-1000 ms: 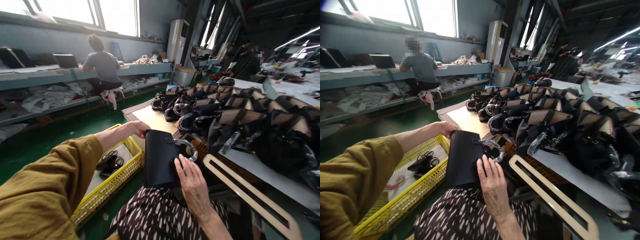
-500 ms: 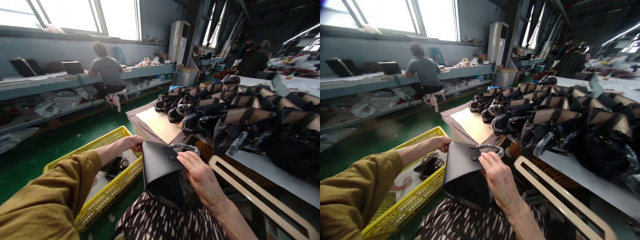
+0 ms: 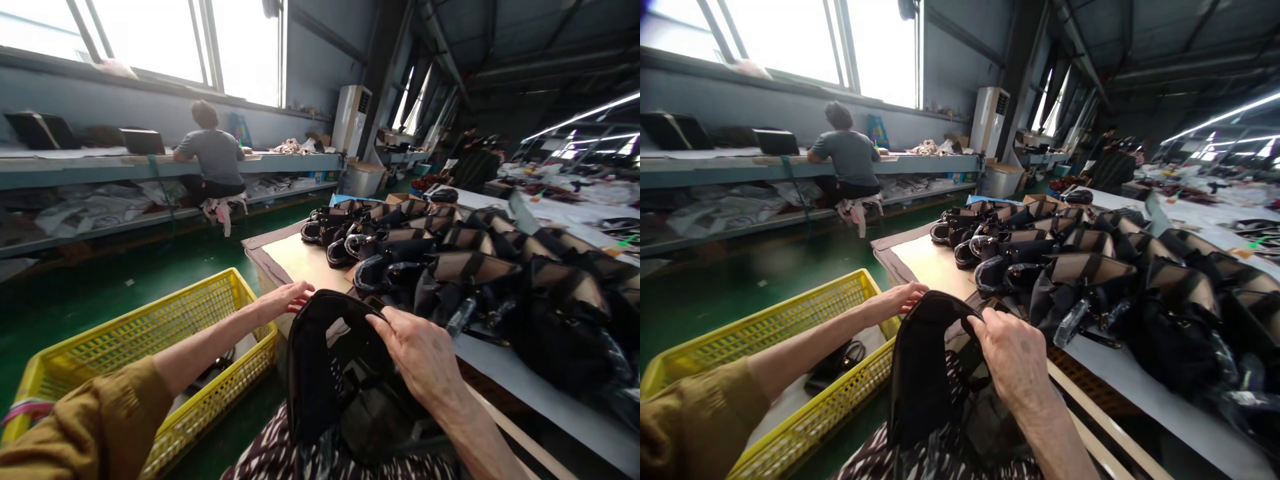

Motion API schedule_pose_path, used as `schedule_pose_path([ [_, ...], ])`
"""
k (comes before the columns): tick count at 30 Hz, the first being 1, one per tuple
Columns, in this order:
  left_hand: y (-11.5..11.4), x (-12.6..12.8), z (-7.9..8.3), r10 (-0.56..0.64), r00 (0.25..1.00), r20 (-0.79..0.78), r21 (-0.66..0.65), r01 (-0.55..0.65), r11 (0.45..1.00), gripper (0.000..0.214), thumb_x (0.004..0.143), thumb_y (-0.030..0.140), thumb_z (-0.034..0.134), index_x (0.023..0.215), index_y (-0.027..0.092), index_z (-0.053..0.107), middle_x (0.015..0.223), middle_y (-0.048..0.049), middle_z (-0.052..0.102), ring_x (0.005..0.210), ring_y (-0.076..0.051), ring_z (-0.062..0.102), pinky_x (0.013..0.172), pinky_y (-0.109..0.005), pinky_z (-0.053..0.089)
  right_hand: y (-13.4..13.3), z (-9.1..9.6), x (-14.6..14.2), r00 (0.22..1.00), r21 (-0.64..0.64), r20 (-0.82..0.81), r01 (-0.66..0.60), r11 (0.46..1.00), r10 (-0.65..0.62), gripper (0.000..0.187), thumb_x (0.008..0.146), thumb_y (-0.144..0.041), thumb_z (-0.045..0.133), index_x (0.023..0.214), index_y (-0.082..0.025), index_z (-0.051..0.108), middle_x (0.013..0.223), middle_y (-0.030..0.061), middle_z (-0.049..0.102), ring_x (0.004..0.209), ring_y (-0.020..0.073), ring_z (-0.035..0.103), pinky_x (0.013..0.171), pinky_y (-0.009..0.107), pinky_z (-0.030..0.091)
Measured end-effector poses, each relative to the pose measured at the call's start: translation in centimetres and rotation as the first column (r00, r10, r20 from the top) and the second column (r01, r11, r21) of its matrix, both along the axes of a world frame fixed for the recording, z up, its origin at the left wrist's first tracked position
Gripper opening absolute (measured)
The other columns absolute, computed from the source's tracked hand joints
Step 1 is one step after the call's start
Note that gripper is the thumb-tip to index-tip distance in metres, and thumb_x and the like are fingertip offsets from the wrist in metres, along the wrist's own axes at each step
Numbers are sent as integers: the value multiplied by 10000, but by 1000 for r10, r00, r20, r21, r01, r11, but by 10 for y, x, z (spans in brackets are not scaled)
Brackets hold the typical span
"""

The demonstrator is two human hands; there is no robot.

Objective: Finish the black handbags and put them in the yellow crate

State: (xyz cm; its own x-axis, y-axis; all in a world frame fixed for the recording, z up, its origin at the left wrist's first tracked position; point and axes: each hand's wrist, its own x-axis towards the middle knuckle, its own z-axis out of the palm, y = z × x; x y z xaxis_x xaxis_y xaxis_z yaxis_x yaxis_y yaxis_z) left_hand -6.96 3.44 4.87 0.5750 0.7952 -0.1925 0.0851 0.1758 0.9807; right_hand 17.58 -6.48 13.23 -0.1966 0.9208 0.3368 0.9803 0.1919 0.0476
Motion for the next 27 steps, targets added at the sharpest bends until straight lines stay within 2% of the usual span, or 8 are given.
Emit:
schedule_pose_path([
  [2,-6,4,20,-80,990,-113,132,94,987,772,711,594,551,1314,183,298,1198,-110,502,1038,-201,498,891,-323,364,3,1,7,994,-73,-22,104,992,-106,355,877,-421,400,635,-209,551,571,19,633,516,152,574,482,249,236],
  [5,-17,17,38,-24,936,-351,302,137,943,1075,550,514,723,1393,221,123,1314,-136,392,1137,-267,426,954,-372,320,4,4,16,976,-175,-100,173,969,-193,393,878,-446,357,629,-217,556,576,31,639,547,166,586,493,242,272],
  [9,-28,35,21,143,804,-577,420,142,896,1164,460,378,779,1406,218,118,1325,-159,383,1182,-345,368,951,-401,321,-8,0,24,924,-311,-295,146,939,-242,424,862,-482,343,593,-208,523,551,-2,595,544,143,544,510,226,323],
  [13,-21,31,-7,8,837,-547,281,174,944,941,505,99,609,1365,225,249,1169,-87,539,969,-255,536,731,-280,446,-30,-13,39,790,-435,-547,14,900,-277,429,817,-523,391,609,-185,554,553,-15,571,533,132,507,487,213,350],
  [16,-11,16,-16,-242,903,-354,51,277,959,706,485,70,508,1177,210,493,979,-3,623,835,-200,574,595,-214,444,-48,-27,53,688,-498,-664,-117,859,-291,407,791,-511,438,653,-168,610,636,1,627,597,156,542,538,219,401],
  [20,-8,0,-21,-400,872,-283,-156,370,916,519,468,71,487,963,176,603,830,19,645,769,-187,575,585,-209,440,-69,-59,59,639,-559,-677,-124,820,-365,393,784,-503,446,690,-172,637,677,14,649,667,184,574,618,228,443],
  [23,-13,-2,-26,-443,805,-395,-140,424,895,460,472,74,503,908,176,606,787,36,639,721,-167,561,553,-190,417,-80,-85,48,605,-579,-695,-150,802,-388,386,800,-496,417,784,-185,645,667,9,641,682,186,578,647,226,452],
  [27,-16,5,-31,-347,773,-531,-4,407,914,551,517,113,544,1062,194,541,818,39,632,700,-159,556,523,-181,397,-87,-96,34,593,-611,-698,-201,766,-402,381,819,-488,387,764,-185,612,655,-4,609,668,168,549,635,212,440],
])
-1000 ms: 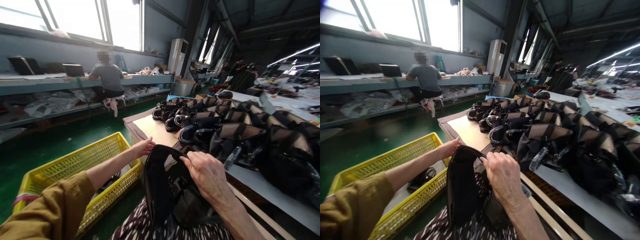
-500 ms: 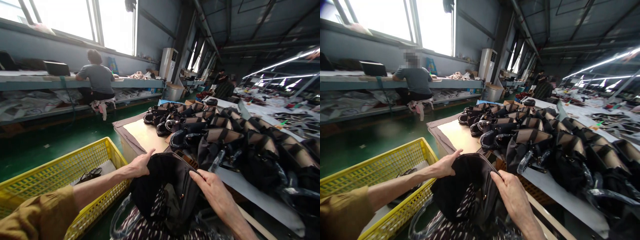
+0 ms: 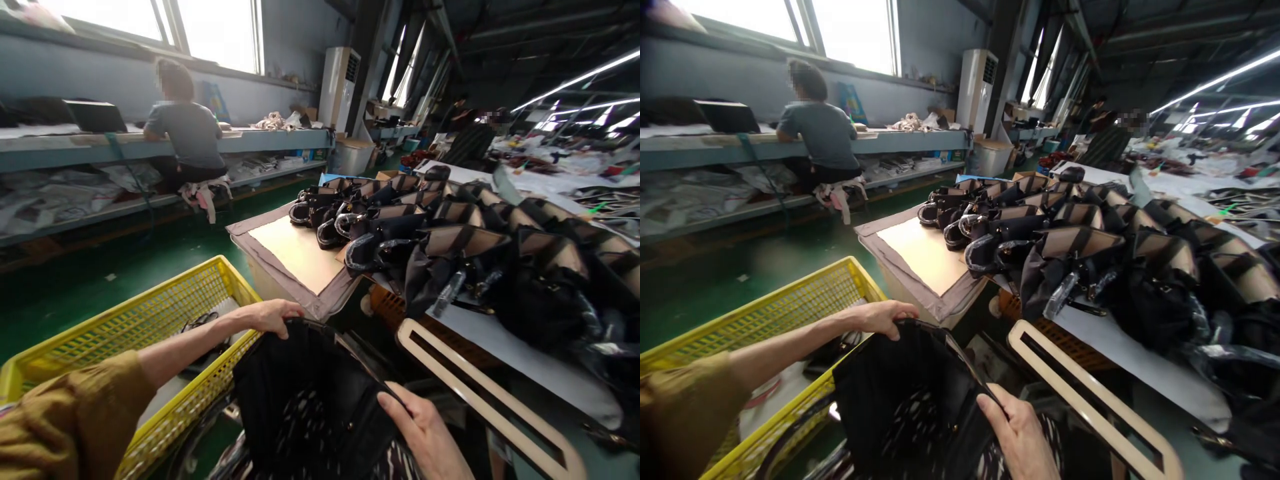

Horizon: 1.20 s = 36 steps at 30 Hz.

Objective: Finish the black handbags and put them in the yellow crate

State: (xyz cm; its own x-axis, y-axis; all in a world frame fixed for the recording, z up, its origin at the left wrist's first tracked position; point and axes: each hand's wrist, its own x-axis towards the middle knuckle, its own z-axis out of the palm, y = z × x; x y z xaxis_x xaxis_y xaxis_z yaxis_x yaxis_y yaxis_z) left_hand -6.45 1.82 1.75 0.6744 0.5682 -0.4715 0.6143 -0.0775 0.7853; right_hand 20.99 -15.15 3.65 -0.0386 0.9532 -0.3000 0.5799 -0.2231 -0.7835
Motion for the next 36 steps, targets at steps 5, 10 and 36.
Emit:
schedule_pose_path([
  [5,2,16,3,-56,998,-38,327,66,943,564,561,161,626,1115,214,535,977,-9,627,843,-193,566,657,-204,417,-1,6,-1,996,-24,-68,-59,998,57,396,829,-488,368,737,-182,602,693,1,612,687,168,551,640,206,441],
  [10,1,36,16,-206,976,-66,437,214,874,557,571,272,708,1102,216,549,969,-21,622,874,-209,561,697,-217,402,0,10,-3,993,-14,-110,-47,999,45,416,799,-514,397,772,-191,658,659,9,622,679,185,569,640,215,462],
  [36,-6,40,-7,-249,957,151,193,218,957,237,789,237,463,940,144,621,818,7,616,777,-148,541,704,-189,398,-6,-8,15,946,11,301,122,992,-120,306,822,-417,431,923,-240,660,836,11,694,797,188,614,720,253,416],
])
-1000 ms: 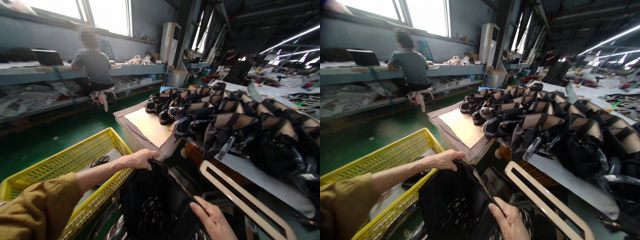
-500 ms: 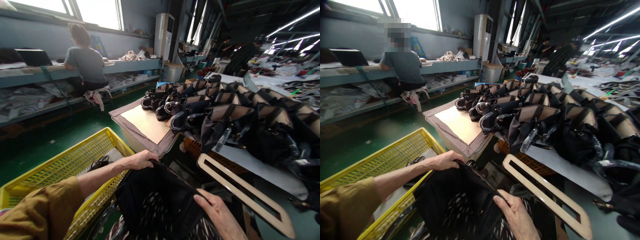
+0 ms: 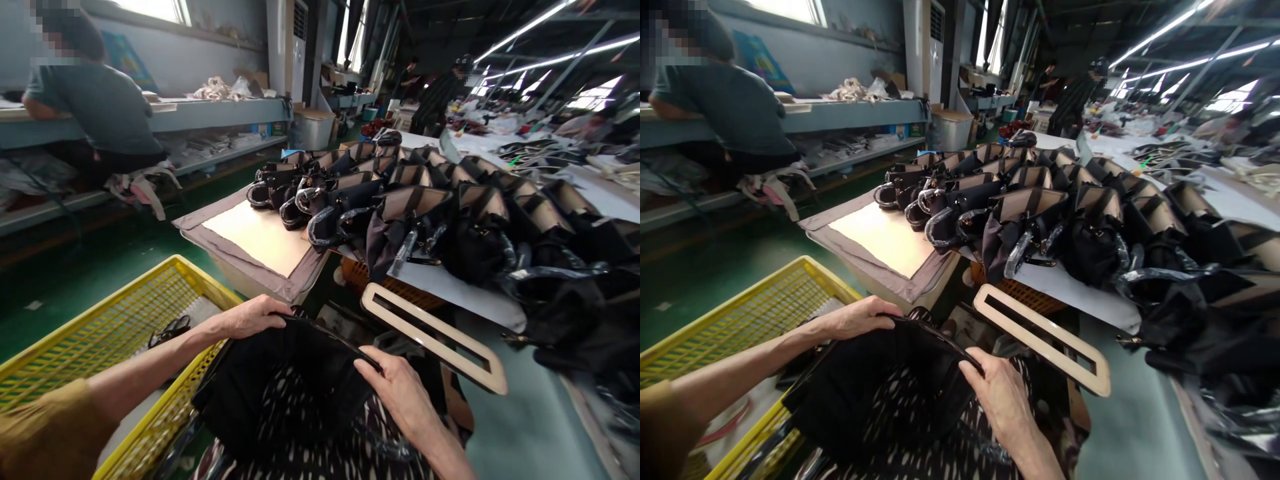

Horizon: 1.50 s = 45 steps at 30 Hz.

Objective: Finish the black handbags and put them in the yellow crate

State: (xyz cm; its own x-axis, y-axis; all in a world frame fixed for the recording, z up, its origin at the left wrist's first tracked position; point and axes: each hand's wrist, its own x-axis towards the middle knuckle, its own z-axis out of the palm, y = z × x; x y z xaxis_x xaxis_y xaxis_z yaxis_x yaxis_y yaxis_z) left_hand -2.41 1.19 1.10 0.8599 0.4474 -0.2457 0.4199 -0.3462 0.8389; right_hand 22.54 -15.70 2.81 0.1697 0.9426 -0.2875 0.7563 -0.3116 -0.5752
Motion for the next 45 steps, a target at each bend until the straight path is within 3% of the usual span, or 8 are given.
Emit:
schedule_pose_path([
  [4,-1,4,1,6,1000,-23,46,-5,999,234,778,239,474,927,146,629,811,6,619,793,-155,543,722,-192,391,3,-1,-8,998,37,40,37,999,-38,286,831,-339,426,1006,-264,640,887,12,698,824,177,621,684,239,411],
  [8,0,4,0,21,1000,-22,14,-21,1000,233,771,233,473,913,141,633,819,8,623,799,-159,546,721,-195,392,7,-5,-9,998,37,17,56,998,-57,265,852,-371,417,930,-277,653,816,-6,697,778,164,623,670,228,403],
  [12,-3,5,-2,50,998,-40,-27,-51,998,230,765,224,471,905,137,633,810,11,621,779,-154,542,695,-193,396,12,-7,-12,989,17,134,62,998,-64,258,855,-401,429,859,-277,656,752,-1,691,789,174,625,664,234,384],
  [16,-7,8,0,54,997,-57,-9,-55,998,222,756,210,474,888,139,638,780,15,613,746,-141,530,677,-185,388,20,-3,-19,962,-40,275,8,999,3,290,856,-408,425,725,-255,633,706,8,682,765,183,631,602,239,349],
  [25,-8,10,2,90,994,-66,-4,-91,996,213,742,219,479,854,143,644,743,16,593,718,-132,512,648,-174,379,40,-3,-34,925,-40,376,-40,998,52,275,864,-390,425,735,-248,622,744,22,689,778,179,637,604,245,337],
  [33,-13,15,9,99,990,-98,43,-95,995,240,727,213,484,877,154,661,739,21,601,721,-135,511,635,-172,371,58,-3,-43,900,-131,413,-96,987,142,293,870,-403,409,766,-233,624,821,47,686,810,194,642,598,252,354],
  [37,-15,17,10,91,993,-80,78,-85,993,249,728,206,481,891,160,664,729,27,597,696,-123,504,626,-169,364,65,-5,-51,895,-113,414,-133,985,169,286,881,-391,398,772,-229,608,813,35,687,793,186,648,575,248,342],
  [45,-13,17,-2,121,992,-47,145,-113,983,193,726,218,495,798,152,661,657,24,564,629,-113,470,570,-173,335,66,-11,-55,866,-23,469,-186,982,175,297,901,-371,364,772,-229,591,758,34,686,739,179,649,544,243,321],
])
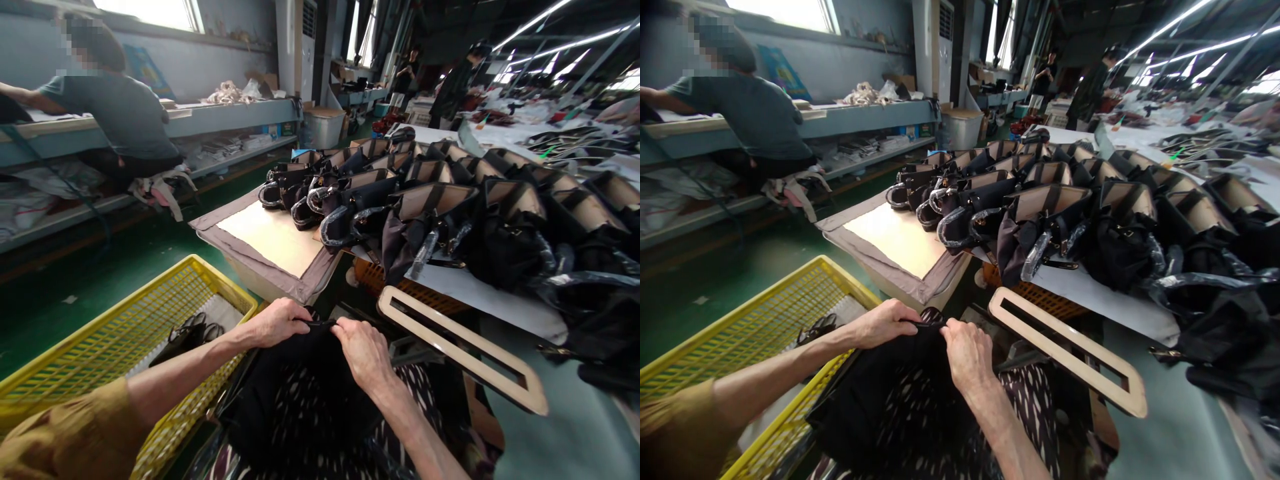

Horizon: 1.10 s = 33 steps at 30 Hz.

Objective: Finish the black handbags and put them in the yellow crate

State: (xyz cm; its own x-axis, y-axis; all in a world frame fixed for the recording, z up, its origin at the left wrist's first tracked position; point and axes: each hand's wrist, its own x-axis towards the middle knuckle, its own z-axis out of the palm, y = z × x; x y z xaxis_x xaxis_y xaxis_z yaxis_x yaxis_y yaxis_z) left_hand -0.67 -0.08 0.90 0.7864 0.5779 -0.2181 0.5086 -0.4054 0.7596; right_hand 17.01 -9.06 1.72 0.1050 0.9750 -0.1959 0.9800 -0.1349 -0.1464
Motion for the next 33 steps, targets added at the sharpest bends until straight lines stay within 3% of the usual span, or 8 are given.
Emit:
schedule_pose_path([
  [5,0,3,1,8,999,-36,51,-6,999,156,723,227,517,717,141,647,582,27,499,572,-100,418,538,-182,302,3,-1,-1,999,25,47,-19,1000,18,296,892,-382,385,766,-225,601,733,49,688,701,196,653,531,243,318],
  [11,-1,5,4,11,999,-50,61,-8,998,151,720,207,519,746,153,658,553,41,418,529,-83,346,501,-186,261,9,0,-5,978,68,-37,-201,977,204,126,861,-329,490,882,-282,606,812,-8,707,750,157,658,541,220,314],
  [14,-2,6,8,5,998,-68,65,0,998,142,726,205,512,712,146,641,545,40,402,523,-82,347,494,-183,258,9,-2,-4,980,49,-16,-198,979,199,169,859,-340,493,792,-241,614,743,20,706,721,162,662,534,220,311],
  [19,-4,8,11,-28,997,-78,102,36,994,134,725,181,495,675,147,614,541,37,413,530,-85,361,506,-180,272,8,-2,-5,982,37,11,-191,981,191,215,879,-345,451,799,-221,608,723,52,698,714,175,665,539,220,327],
  [25,-2,9,10,-39,995,-97,181,56,982,149,740,178,483,689,150,621,554,32,481,534,-89,400,515,-181,290,11,0,-8,982,18,-3,-189,982,189,183,881,-328,456,846,-225,603,734,56,702,714,176,663,577,217,362],
  [29,-1,16,21,-109,971,-212,218,156,963,140,751,219,513,780,180,645,650,10,594,600,-118,512,548,-187,341,10,0,-10,985,-3,-18,-173,985,173,201,889,-322,437,859,-226,611,743,59,702,731,167,662,596,211,371],
  [33,-3,32,27,-149,914,-377,307,275,911,170,717,335,600,796,195,657,747,-47,656,714,-199,595,590,-236,390,9,3,-10,987,-7,-28,-158,987,158,236,899,-324,403,862,-232,618,764,62,703,758,173,662,580,215,363],
])
